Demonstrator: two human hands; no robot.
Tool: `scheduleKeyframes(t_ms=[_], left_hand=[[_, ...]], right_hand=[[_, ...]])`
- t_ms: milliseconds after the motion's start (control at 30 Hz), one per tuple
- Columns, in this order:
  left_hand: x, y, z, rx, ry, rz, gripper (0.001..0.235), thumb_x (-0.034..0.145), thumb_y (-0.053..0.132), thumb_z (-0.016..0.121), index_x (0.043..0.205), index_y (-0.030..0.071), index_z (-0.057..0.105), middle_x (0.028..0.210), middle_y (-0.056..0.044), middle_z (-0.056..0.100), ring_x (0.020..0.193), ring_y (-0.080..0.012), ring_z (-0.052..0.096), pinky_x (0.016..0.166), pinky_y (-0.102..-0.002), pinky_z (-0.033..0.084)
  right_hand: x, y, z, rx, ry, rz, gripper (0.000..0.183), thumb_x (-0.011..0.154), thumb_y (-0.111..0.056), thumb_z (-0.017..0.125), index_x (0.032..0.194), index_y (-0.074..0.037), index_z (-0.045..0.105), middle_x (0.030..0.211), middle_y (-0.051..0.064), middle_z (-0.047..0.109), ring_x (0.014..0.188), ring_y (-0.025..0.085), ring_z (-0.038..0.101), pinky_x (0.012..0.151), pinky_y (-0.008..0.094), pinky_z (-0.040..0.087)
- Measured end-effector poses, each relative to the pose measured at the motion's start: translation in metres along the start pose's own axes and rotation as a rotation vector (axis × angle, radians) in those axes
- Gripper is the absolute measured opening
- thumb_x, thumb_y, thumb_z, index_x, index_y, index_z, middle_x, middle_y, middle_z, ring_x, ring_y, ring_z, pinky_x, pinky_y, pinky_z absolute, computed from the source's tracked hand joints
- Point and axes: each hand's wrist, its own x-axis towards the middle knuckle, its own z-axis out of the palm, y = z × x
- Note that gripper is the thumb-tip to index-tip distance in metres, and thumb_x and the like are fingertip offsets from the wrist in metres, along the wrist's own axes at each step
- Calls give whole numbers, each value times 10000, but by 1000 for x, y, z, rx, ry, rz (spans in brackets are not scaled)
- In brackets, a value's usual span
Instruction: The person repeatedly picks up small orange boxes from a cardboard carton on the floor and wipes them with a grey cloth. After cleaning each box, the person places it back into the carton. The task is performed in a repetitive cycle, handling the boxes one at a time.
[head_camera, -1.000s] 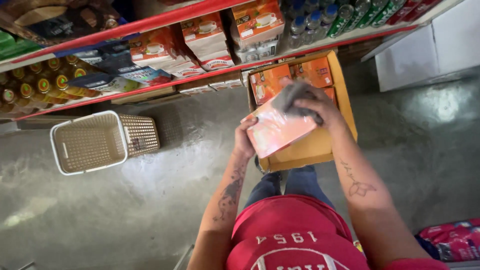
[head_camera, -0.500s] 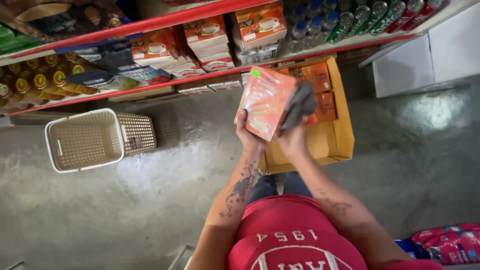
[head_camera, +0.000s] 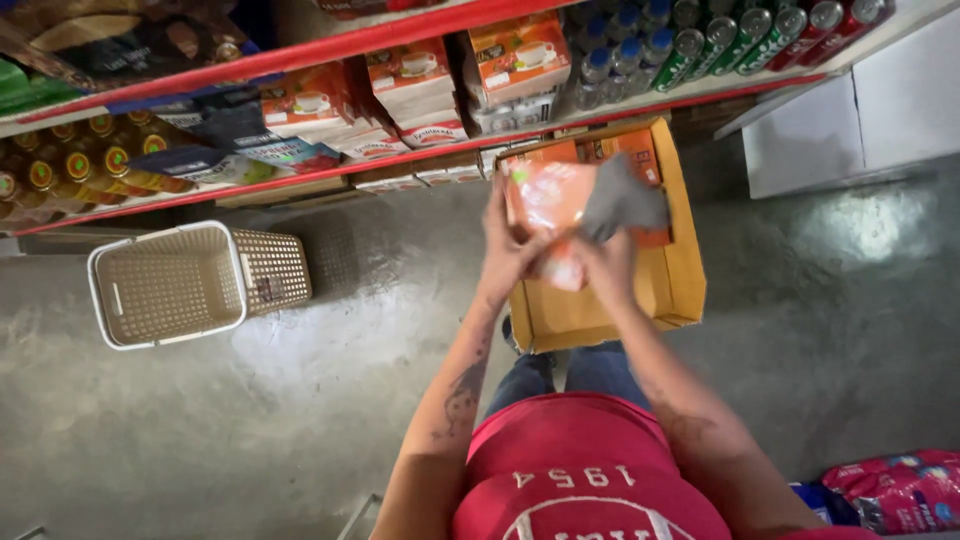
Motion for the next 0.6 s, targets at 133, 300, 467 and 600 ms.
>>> scheduleKeyframes(t_ms=[133,300,467,600], left_hand=[[7,-82,2,-80,-193,-40,772,877,312,710,1480,151,255,1451,-228,254,1380,-409,183,1160,-551,164],[12,-200,-4,-659,-108,-592,658,756,492,774,1296,144,631,1163,-180,691,977,-328,704,926,-486,565],[-1,-47,5,-1103,-8,-518,637,843,562,708,1192,30,680,1007,-224,735,750,-320,761,702,-446,668],[15,-79,-4,-1185,116,-457,590,883,503,682,1261,49,674,1127,-212,726,895,-352,761,818,-475,650]], right_hand=[[-25,25,15,-157,-310,-67,504,881,-299,777,1284,-41,618,1217,208,656,1213,353,605,1012,516,458],[0,-15,35,-72,-445,-125,329,986,-143,571,1248,56,554,1144,298,577,1193,471,556,1034,597,412],[13,-122,37,-247,-295,189,861,1050,-592,472,1553,79,282,1559,369,331,1450,497,325,1189,597,299],[-32,-14,33,-10,-178,196,549,1020,-357,648,1470,-66,525,1616,308,262,1501,459,218,1246,527,217]])
